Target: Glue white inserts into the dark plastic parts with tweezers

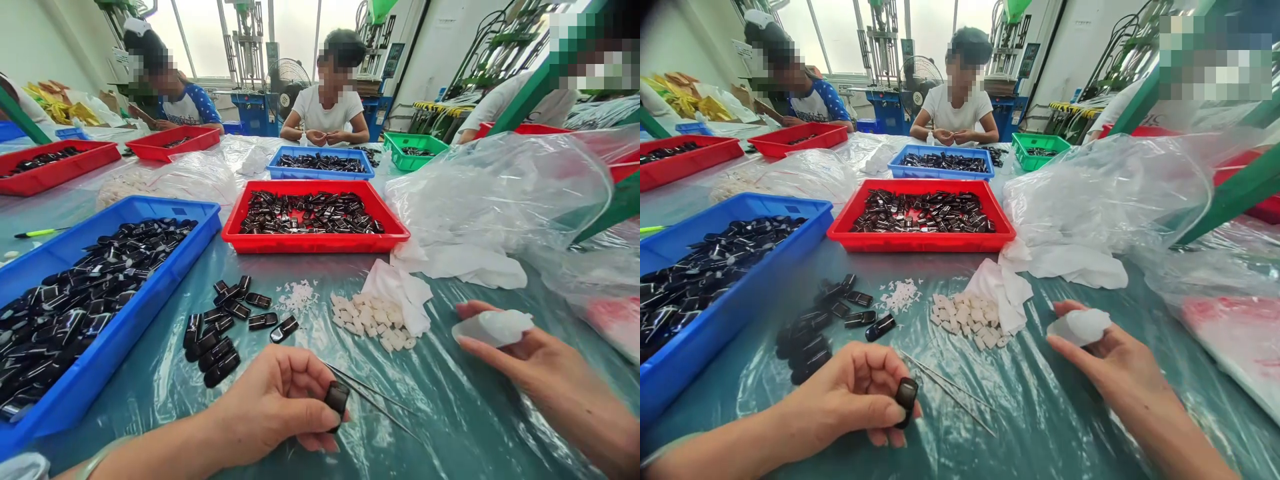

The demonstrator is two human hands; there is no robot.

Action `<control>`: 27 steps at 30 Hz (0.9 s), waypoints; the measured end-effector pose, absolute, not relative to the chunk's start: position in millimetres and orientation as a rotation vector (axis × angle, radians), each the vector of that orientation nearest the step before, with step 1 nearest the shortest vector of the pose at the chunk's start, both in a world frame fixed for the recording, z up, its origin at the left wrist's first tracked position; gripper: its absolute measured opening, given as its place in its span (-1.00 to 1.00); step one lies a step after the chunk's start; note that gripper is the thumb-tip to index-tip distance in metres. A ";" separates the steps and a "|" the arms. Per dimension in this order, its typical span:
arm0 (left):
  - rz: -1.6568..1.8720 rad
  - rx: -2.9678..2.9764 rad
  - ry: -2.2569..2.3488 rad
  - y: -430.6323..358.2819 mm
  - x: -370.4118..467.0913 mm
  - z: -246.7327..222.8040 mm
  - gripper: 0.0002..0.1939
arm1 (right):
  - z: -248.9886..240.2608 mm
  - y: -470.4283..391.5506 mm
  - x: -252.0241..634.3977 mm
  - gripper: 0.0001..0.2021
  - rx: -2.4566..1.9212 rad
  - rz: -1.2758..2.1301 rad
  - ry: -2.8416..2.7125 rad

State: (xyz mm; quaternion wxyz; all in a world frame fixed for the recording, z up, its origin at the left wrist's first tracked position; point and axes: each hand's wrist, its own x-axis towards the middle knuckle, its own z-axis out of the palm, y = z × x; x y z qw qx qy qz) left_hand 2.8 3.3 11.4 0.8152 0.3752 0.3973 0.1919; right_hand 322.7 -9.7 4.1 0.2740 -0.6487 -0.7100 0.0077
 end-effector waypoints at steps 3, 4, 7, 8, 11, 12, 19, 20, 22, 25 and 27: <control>0.409 0.778 0.789 2.8 2.1 9.0 -0.73 | 11.3 -5.0 312.2 -0.80 -1.800 0.287 -1.920; 0.404 0.770 0.768 2.7 1.8 8.0 -0.74 | 12.6 -4.5 307.7 -0.79 -1.785 0.257 -1.902; 0.389 0.747 0.712 2.4 0.4 5.4 -0.74 | 16.3 -5.3 286.8 -0.72 -1.611 0.052 -1.956; 0.384 0.742 0.696 2.2 -0.1 4.7 -0.75 | 18.1 -5.9 277.2 -0.70 -1.538 0.013 -2.013; 0.375 0.731 0.666 1.5 -1.8 3.8 -0.76 | 25.1 -6.4 245.5 -0.74 -1.306 -0.096 -2.161; 0.371 0.729 0.663 1.4 -2.4 3.8 -0.77 | 27.1 -5.9 235.9 -0.72 -1.266 -0.116 -2.190; 0.348 0.724 0.679 1.6 -4.0 5.9 -0.77 | 23.7 -2.3 209.0 -0.55 -1.111 -0.220 -2.326; 0.344 0.725 0.681 1.6 -4.0 6.1 -0.77 | 21.6 -3.0 209.4 -0.54 -1.108 -0.231 -2.324; 0.338 0.728 0.683 1.4 -4.1 6.6 -0.77 | 17.5 -5.1 210.7 -0.52 -1.110 -0.238 -2.326; 0.325 0.730 0.687 0.9 -4.1 7.7 -0.76 | 13.8 -9.1 212.3 -0.52 -1.099 -0.250 -2.326; 0.318 0.719 0.704 1.0 -3.6 8.7 -0.76 | 13.5 -12.0 212.2 -0.54 -1.102 -0.257 -2.330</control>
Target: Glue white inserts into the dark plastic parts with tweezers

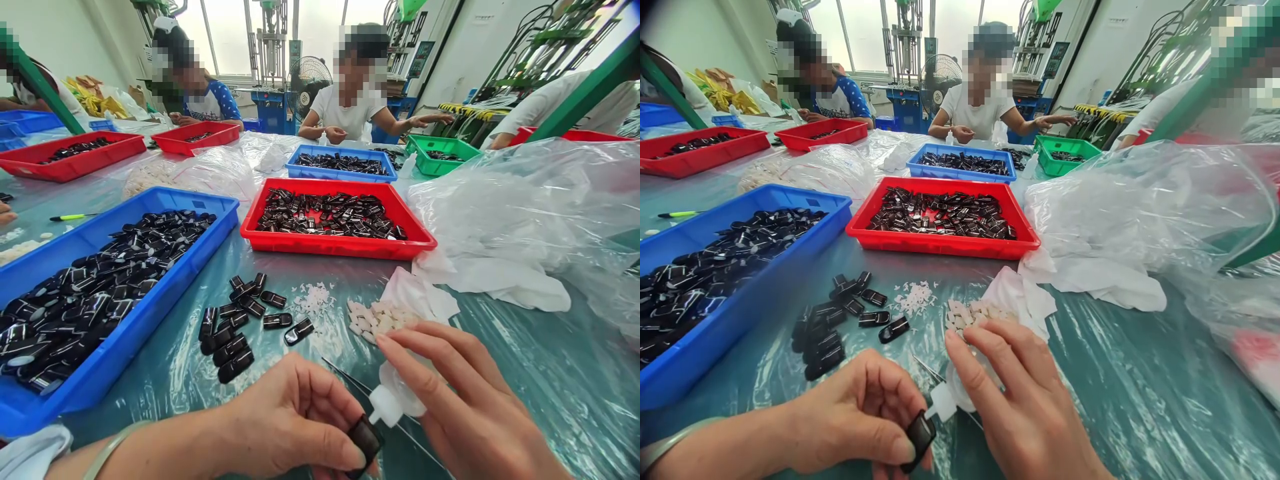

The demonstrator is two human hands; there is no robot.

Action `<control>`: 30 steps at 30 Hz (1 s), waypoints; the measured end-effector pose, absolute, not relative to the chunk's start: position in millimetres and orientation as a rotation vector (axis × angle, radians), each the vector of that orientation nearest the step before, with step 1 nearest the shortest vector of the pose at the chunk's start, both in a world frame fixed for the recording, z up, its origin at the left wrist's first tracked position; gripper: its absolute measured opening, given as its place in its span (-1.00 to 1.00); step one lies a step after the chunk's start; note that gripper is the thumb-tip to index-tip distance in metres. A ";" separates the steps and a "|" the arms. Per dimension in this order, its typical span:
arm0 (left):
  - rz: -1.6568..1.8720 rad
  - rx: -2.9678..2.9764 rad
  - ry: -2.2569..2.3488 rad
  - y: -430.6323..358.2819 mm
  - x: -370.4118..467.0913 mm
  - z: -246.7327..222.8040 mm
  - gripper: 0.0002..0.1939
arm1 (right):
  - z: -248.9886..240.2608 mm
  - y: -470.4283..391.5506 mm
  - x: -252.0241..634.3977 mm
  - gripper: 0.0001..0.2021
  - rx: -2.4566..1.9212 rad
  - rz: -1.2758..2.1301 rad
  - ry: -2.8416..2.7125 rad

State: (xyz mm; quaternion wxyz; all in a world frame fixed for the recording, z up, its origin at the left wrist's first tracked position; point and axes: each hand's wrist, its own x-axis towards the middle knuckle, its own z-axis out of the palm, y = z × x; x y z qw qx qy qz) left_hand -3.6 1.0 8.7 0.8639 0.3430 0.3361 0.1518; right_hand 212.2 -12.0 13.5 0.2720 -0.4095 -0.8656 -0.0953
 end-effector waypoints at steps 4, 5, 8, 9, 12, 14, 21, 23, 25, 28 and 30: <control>0.314 0.694 0.738 2.1 -1.9 9.7 -0.71 | 16.1 -18.2 209.6 -0.57 -1.137 -0.242 -2.328; 0.311 0.696 0.740 2.3 -1.5 9.4 -0.71 | 16.9 -19.5 208.8 -0.57 -1.138 -0.238 -2.330; 0.296 0.709 0.739 2.7 -1.5 8.2 -0.70 | 18.2 -22.2 206.9 -0.59 -1.140 -0.229 -2.344; 0.289 0.716 0.738 2.7 -1.7 7.9 -0.71 | 18.1 -22.5 206.6 -0.59 -1.143 -0.231 -2.345; 0.273 0.735 0.733 2.5 -2.6 7.9 -0.74 | 16.5 -22.9 206.7 -0.60 -1.128 -0.248 -2.337; 0.270 0.732 0.730 2.5 -3.0 8.8 -0.74 | 15.6 -23.4 207.4 -0.61 -1.110 -0.244 -2.332; 0.267 0.701 0.739 2.4 -2.6 10.6 -0.75 | 17.0 -28.7 211.1 -0.63 -1.174 -0.094 -2.341; 0.269 0.707 0.727 2.2 -3.0 10.0 -0.76 | 15.9 -29.7 212.4 -0.64 -1.164 -0.094 -2.337; 0.267 0.713 0.720 2.4 -3.3 9.4 -0.79 | 14.3 -29.9 213.3 -0.65 -1.155 -0.106 -2.328; 0.261 0.711 0.718 3.6 -3.2 9.0 -0.81 | 12.4 -28.9 213.5 -0.66 -1.147 -0.142 -2.328; 0.257 0.708 0.714 4.8 -2.7 8.7 -0.80 | 12.5 -27.6 213.2 -0.64 -1.121 -0.181 -2.336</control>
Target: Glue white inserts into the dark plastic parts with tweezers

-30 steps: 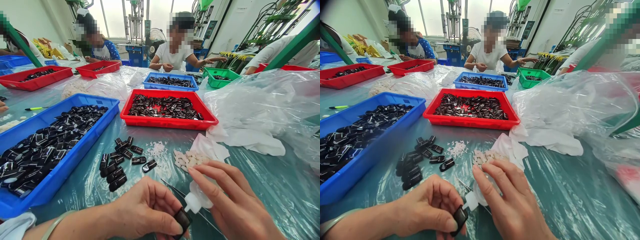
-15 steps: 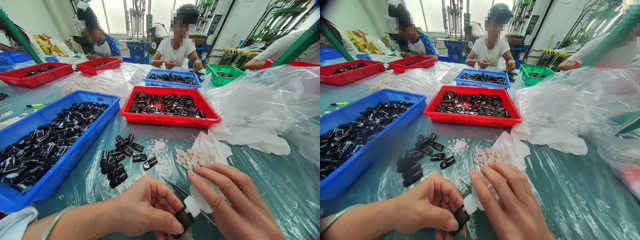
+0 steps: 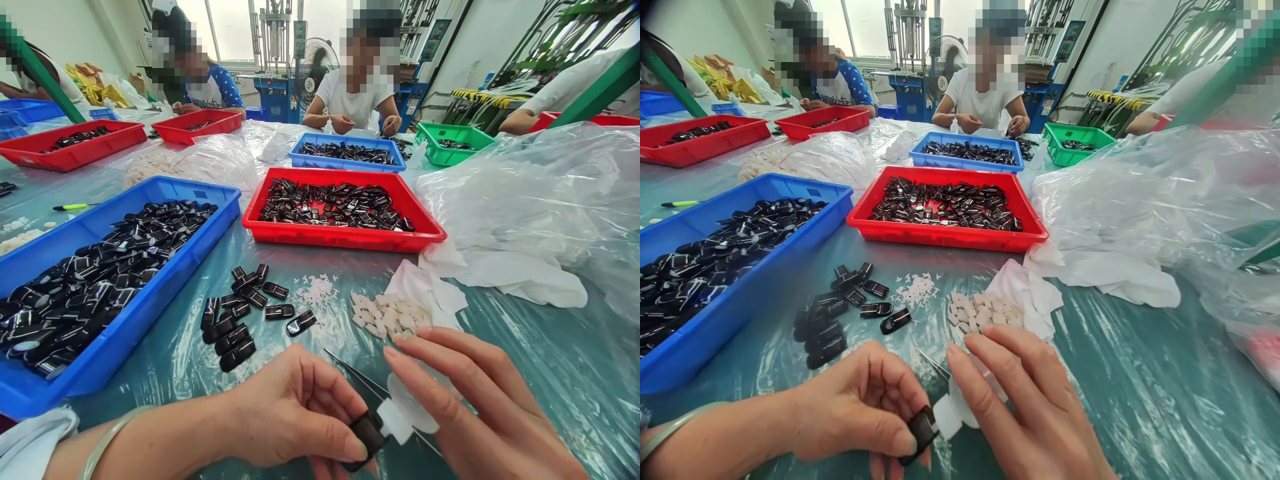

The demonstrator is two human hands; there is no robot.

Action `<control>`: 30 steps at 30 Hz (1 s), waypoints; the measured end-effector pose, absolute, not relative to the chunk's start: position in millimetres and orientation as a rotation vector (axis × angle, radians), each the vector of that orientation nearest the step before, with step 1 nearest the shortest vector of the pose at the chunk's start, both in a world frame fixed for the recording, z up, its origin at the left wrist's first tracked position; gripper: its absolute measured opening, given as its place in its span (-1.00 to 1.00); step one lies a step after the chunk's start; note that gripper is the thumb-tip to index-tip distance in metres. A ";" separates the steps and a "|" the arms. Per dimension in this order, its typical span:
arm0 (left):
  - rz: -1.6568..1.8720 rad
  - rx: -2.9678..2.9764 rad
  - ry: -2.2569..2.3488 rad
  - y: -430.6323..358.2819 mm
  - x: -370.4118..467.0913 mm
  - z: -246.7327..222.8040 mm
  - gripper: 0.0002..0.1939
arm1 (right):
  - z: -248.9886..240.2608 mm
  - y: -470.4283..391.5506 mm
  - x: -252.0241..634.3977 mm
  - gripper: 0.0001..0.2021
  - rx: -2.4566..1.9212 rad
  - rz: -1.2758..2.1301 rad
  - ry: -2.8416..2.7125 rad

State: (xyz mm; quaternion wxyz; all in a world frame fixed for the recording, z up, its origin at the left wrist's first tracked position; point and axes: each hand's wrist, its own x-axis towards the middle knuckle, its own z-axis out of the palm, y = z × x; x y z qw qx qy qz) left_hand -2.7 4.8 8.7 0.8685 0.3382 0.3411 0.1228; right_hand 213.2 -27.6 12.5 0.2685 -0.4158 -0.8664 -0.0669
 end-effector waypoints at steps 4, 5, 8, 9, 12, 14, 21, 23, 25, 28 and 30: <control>0.249 0.717 0.709 5.6 -2.3 7.4 -0.79 | 15.1 -24.8 214.0 -0.63 -1.063 -0.205 -2.374; 0.247 0.720 0.708 5.3 -2.4 6.9 -0.79 | 15.9 -24.3 214.8 -0.64 -1.049 -0.205 -2.391; 0.246 0.729 0.701 3.6 -3.2 4.9 -0.79 | 17.9 -23.8 217.5 -0.65 -1.007 -0.249 -2.439; 0.247 0.734 0.698 3.0 -3.5 4.4 -0.78 | 18.5 -24.0 218.2 -0.65 -0.997 -0.272 -2.452; 0.241 0.741 0.696 2.3 -3.9 3.4 -0.78 | 19.9 -24.8 218.4 -0.67 -0.986 -0.333 -2.474; 0.233 0.744 0.699 2.7 -3.8 3.4 -0.79 | 19.9 -25.1 217.1 -0.68 -0.991 -0.358 -2.469; 0.220 0.756 0.688 3.8 -3.9 3.3 -0.80 | 16.7 -21.4 209.2 -0.69 -0.940 -0.440 -2.417; 0.219 0.757 0.685 3.5 -4.0 2.8 -0.80 | 16.7 -20.7 207.4 -0.68 -0.934 -0.441 -2.400; 0.215 0.754 0.684 3.2 -3.8 2.5 -0.81 | 17.1 -20.9 206.2 -0.67 -0.946 -0.431 -2.376; 0.211 0.746 0.685 2.9 -3.3 2.8 -0.81 | 17.9 -22.0 206.3 -0.65 -0.978 -0.400 -2.378; 0.211 0.740 0.687 3.0 -3.0 3.4 -0.81 | 18.4 -22.4 207.5 -0.66 -0.993 -0.354 -2.405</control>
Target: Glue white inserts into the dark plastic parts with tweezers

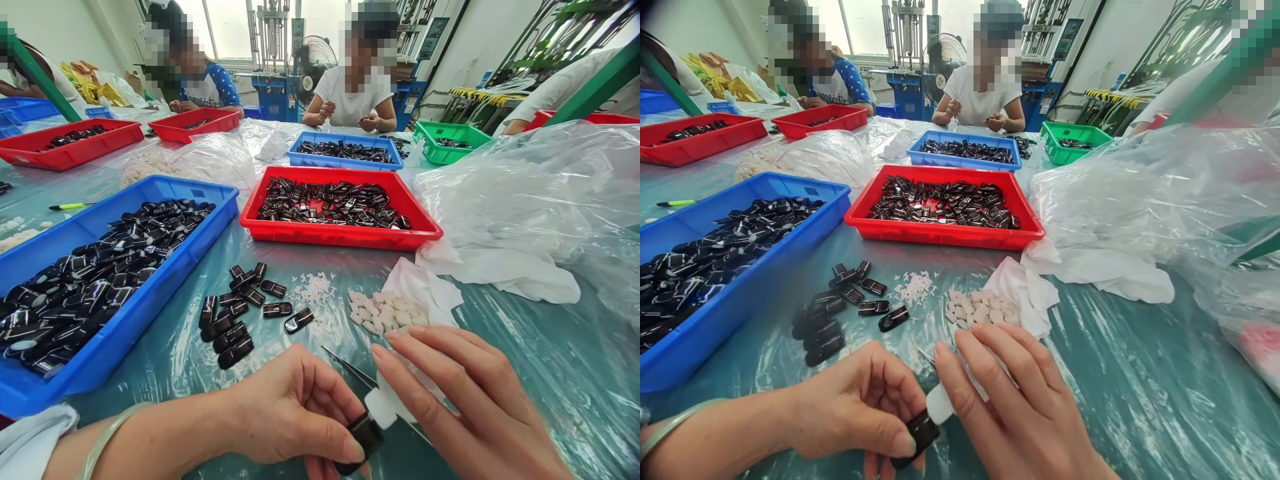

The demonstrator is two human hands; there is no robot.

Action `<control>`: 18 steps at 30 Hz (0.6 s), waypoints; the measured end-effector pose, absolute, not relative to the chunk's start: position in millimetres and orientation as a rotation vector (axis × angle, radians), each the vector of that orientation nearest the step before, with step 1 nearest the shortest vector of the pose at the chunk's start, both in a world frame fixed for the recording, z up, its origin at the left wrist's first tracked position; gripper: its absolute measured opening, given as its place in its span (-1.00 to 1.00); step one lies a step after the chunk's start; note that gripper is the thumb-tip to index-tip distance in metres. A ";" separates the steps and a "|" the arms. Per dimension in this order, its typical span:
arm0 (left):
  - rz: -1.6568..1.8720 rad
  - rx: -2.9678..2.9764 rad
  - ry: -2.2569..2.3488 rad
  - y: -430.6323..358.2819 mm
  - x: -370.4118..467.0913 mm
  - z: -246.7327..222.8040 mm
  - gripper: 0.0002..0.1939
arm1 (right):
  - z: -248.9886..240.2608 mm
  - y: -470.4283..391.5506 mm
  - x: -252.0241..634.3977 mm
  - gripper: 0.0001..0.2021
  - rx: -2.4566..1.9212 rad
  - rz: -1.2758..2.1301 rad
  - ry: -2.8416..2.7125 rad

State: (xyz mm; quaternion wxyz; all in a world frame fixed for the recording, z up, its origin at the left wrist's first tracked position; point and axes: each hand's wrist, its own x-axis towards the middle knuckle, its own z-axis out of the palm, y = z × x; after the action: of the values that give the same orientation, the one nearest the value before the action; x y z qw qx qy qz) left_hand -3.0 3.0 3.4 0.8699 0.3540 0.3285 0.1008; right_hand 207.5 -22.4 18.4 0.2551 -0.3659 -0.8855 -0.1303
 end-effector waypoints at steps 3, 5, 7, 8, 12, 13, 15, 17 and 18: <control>0.214 0.746 0.685 3.5 -2.5 3.9 -0.83 | 18.4 -21.7 209.6 -0.67 -1.001 -0.272 -2.435; 0.217 0.745 0.683 3.9 -2.4 3.4 -0.83 | 17.9 -21.1 210.3 -0.65 -1.007 -0.237 -2.435; 0.217 0.740 0.677 4.2 -2.5 2.8 -0.82 | 17.3 -21.1 210.5 -0.63 -1.013 -0.218 -2.422; 0.216 0.738 0.675 4.2 -2.7 2.6 -0.81 | 17.1 -21.4 210.4 -0.62 -1.017 -0.208 -2.412; 0.214 0.741 0.673 4.2 -3.5 2.9 -0.82 | 17.1 -22.8 210.3 -0.60 -1.029 -0.153 -2.382; 0.214 0.740 0.674 4.3 -3.5 3.2 -0.81 | 17.2 -23.0 210.5 -0.60 -1.033 -0.145 -2.375; 0.214 0.738 0.673 4.4 -3.3 3.7 -0.81 | 17.2 -23.3 211.2 -0.62 -1.038 -0.143 -2.363; 0.214 0.735 0.678 4.3 -3.2 4.1 -0.80 | 17.2 -23.4 212.4 -0.64 -1.040 -0.153 -2.363; 0.211 0.735 0.679 4.1 -3.2 4.3 -0.79 | 17.2 -23.4 213.1 -0.64 -1.037 -0.159 -2.369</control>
State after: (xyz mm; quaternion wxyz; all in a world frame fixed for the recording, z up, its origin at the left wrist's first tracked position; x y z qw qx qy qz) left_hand -3.2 4.1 4.3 0.8720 0.3517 0.3249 0.1012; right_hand 213.1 -23.4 17.2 0.2719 -0.3850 -0.8800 -0.0592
